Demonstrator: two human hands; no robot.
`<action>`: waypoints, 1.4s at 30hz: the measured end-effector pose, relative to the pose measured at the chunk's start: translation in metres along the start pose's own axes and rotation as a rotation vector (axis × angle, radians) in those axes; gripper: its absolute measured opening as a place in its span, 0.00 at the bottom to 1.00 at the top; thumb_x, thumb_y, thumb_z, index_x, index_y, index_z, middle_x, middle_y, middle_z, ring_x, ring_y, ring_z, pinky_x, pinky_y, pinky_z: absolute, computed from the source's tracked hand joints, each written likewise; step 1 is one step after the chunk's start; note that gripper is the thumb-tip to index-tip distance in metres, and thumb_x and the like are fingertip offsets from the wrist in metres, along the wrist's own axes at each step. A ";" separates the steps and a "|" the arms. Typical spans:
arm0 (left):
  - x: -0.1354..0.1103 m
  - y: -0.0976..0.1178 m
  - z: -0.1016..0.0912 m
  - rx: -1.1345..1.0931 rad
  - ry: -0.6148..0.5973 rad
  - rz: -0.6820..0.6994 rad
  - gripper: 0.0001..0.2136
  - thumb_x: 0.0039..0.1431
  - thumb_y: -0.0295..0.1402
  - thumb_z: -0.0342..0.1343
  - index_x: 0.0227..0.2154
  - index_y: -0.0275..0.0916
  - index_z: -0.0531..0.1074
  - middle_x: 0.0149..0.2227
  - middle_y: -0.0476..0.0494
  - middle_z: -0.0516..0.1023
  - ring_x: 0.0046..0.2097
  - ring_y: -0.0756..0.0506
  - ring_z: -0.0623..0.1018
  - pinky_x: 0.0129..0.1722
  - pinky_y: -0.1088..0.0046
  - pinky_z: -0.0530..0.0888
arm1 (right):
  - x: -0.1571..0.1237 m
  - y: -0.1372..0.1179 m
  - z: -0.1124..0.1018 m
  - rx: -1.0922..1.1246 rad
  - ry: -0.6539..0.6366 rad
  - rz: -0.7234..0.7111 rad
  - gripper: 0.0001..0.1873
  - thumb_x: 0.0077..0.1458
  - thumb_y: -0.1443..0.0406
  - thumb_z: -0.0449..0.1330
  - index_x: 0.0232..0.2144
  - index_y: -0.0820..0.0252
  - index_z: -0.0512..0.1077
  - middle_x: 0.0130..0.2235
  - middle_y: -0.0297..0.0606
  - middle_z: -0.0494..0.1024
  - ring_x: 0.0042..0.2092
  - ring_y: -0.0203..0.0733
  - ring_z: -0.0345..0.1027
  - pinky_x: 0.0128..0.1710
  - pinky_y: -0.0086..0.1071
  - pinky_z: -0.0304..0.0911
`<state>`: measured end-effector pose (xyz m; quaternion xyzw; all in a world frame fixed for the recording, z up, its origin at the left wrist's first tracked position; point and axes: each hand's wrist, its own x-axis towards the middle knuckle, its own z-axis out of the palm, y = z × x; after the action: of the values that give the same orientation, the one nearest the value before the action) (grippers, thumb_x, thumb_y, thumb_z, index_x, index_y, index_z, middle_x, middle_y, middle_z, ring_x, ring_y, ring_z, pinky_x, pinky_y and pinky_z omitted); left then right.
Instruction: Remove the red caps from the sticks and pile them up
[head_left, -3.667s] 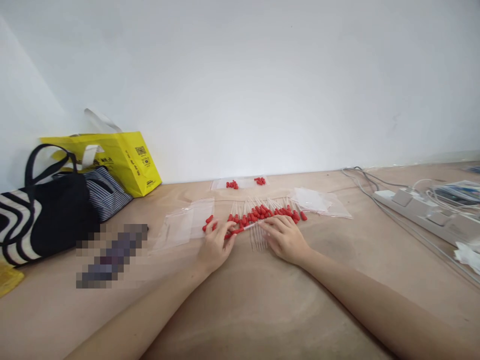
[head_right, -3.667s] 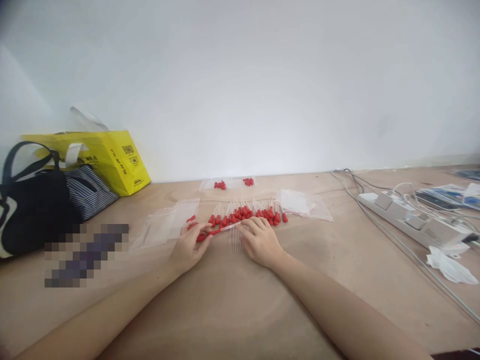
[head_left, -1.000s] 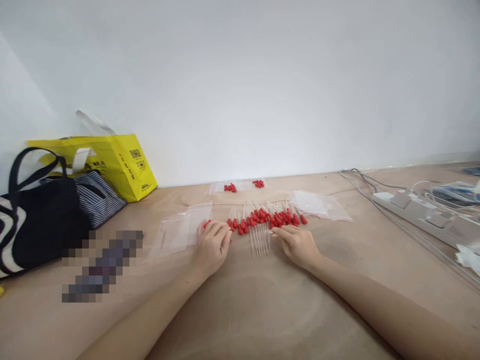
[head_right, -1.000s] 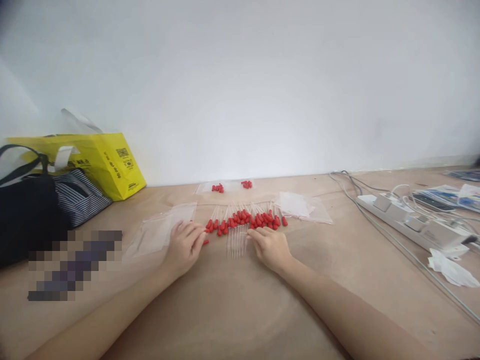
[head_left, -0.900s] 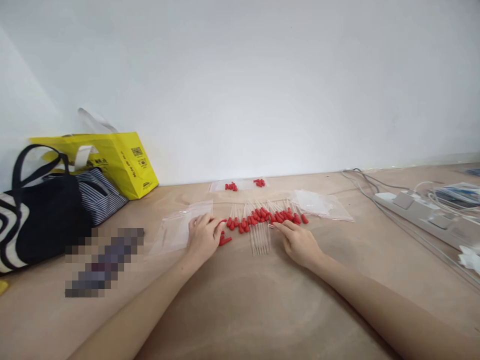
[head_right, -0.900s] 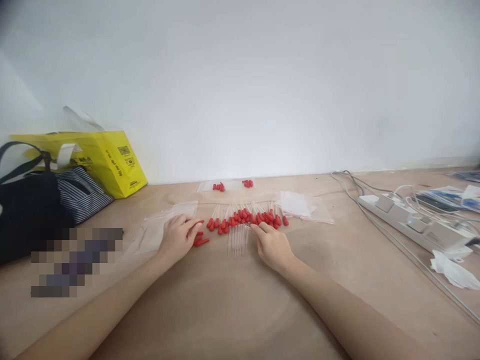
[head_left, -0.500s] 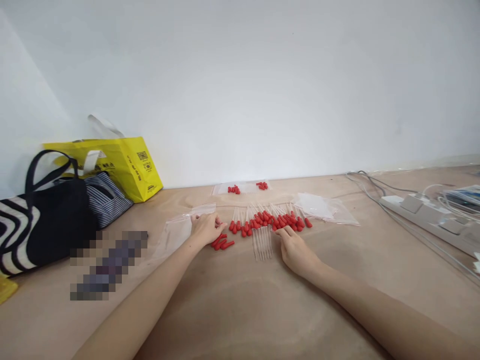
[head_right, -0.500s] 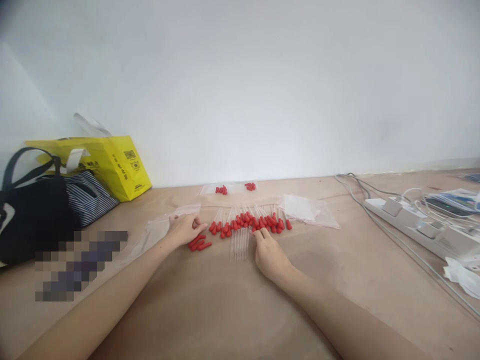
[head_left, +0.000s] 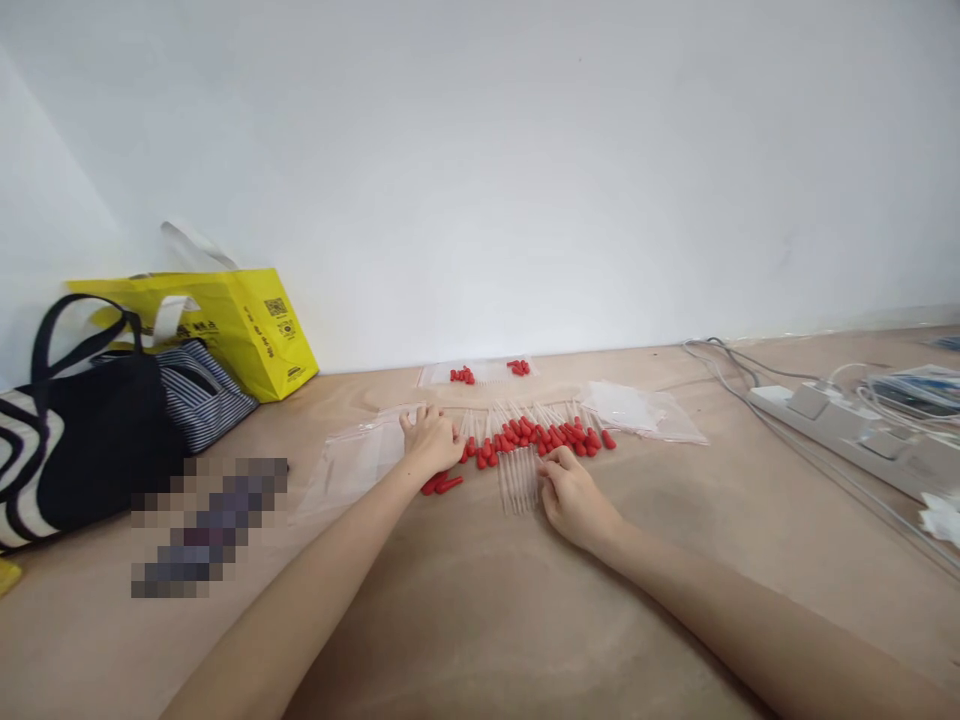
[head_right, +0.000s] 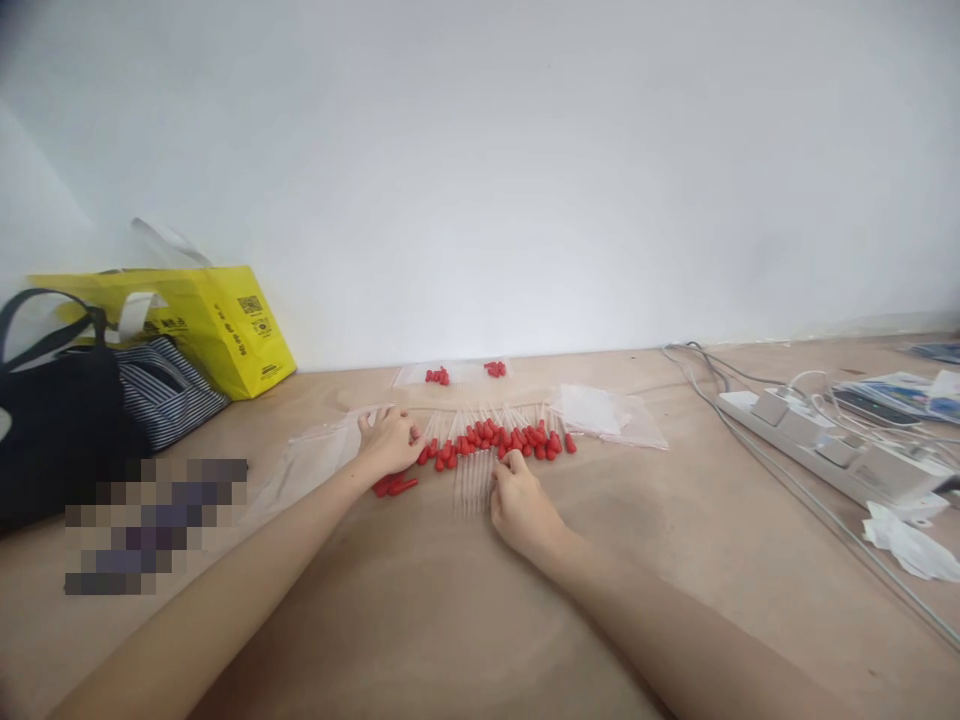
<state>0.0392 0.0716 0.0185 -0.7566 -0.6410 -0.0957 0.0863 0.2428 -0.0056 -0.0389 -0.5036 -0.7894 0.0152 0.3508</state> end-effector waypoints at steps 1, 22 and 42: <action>0.001 0.001 0.000 0.014 -0.007 -0.007 0.10 0.48 0.38 0.49 0.23 0.40 0.73 0.46 0.38 0.68 0.53 0.37 0.59 0.50 0.49 0.49 | 0.002 -0.001 0.001 0.000 -0.013 -0.003 0.09 0.46 0.77 0.47 0.25 0.62 0.63 0.33 0.41 0.62 0.35 0.38 0.61 0.37 0.32 0.61; -0.033 -0.008 -0.023 0.112 0.173 0.064 0.12 0.54 0.33 0.44 0.27 0.35 0.71 0.44 0.34 0.70 0.48 0.37 0.64 0.49 0.50 0.52 | 0.009 0.010 -0.007 -0.153 0.017 -0.024 0.13 0.57 0.61 0.44 0.35 0.61 0.65 0.35 0.40 0.69 0.38 0.41 0.63 0.38 0.33 0.56; -0.083 0.018 0.006 0.019 0.558 0.688 0.08 0.59 0.28 0.45 0.28 0.38 0.68 0.27 0.50 0.75 0.34 0.49 0.73 0.51 0.60 0.57 | 0.008 -0.004 -0.008 -0.251 0.164 -0.603 0.16 0.56 0.72 0.48 0.44 0.54 0.66 0.37 0.33 0.77 0.50 0.39 0.61 0.55 0.48 0.39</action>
<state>0.0441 -0.0094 -0.0088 -0.8704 -0.3048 -0.2559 0.2899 0.2423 -0.0041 -0.0274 -0.2861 -0.8676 -0.2272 0.3373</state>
